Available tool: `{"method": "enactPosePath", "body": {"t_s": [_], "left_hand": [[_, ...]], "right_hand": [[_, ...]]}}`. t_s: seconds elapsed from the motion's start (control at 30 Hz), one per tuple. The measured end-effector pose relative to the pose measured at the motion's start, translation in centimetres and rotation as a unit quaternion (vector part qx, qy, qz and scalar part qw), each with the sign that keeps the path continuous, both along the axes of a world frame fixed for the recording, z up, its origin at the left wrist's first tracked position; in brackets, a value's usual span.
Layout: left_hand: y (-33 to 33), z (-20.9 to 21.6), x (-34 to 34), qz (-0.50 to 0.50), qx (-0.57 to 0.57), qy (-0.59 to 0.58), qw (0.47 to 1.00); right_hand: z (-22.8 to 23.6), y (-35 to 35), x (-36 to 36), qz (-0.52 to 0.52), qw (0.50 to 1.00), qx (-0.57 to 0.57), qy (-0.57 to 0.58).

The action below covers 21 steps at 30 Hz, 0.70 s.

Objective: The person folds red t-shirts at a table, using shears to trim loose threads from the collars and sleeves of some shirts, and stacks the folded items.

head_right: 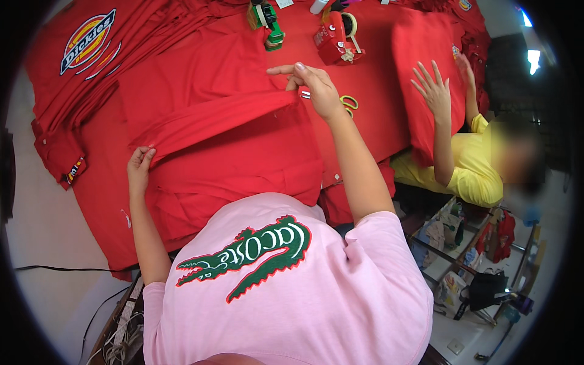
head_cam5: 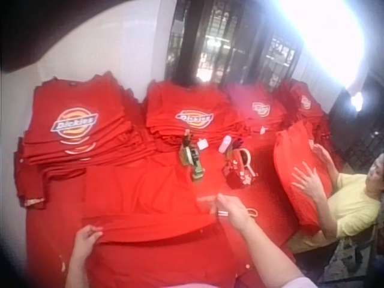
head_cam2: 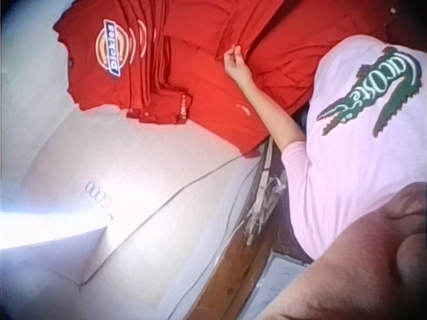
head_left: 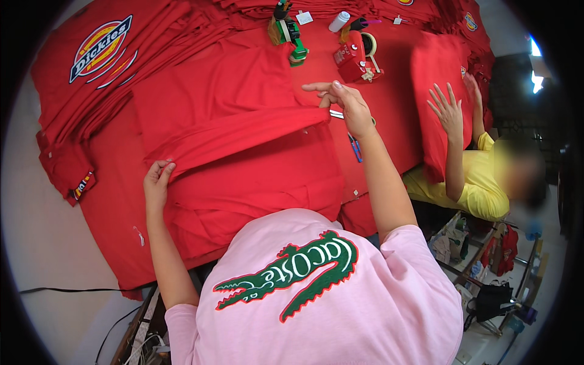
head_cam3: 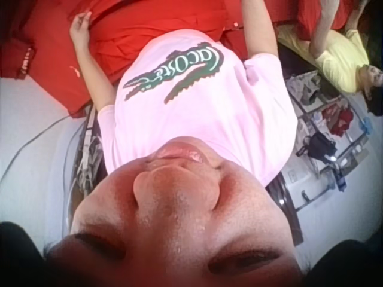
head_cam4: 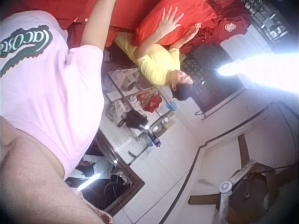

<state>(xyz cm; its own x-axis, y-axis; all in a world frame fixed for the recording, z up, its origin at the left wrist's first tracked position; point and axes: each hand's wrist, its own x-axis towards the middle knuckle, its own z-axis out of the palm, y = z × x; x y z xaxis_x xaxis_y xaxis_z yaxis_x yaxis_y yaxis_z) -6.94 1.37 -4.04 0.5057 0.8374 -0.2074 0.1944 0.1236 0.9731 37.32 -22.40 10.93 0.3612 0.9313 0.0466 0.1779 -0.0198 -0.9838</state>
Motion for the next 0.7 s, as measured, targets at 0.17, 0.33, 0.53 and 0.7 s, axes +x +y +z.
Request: {"method": "enactPosePath", "body": {"t_s": [0.17, 0.33, 0.53, 0.7], "left_hand": [[-4.2, 5.8, -0.6, -0.042, 0.082, 0.096, 0.991], [-10.7, 6.4, -4.9, -0.219, 0.211, 0.241, 0.922], [-14.7, 6.2, -2.6, -0.165, 0.186, 0.259, 0.933], [-17.3, 6.6, 2.1, -0.007, 0.301, 0.221, 0.928]], "right_hand": [[-1.1, -2.5, -0.7, -0.023, 0.986, -0.140, -0.088], [-5.7, -8.1, -2.8, 0.102, 0.892, -0.311, -0.312], [-7.4, -2.7, -12.8, 0.068, 0.948, -0.095, -0.296], [-11.4, 2.2, -20.2, 0.102, 0.911, -0.055, -0.396]]}}
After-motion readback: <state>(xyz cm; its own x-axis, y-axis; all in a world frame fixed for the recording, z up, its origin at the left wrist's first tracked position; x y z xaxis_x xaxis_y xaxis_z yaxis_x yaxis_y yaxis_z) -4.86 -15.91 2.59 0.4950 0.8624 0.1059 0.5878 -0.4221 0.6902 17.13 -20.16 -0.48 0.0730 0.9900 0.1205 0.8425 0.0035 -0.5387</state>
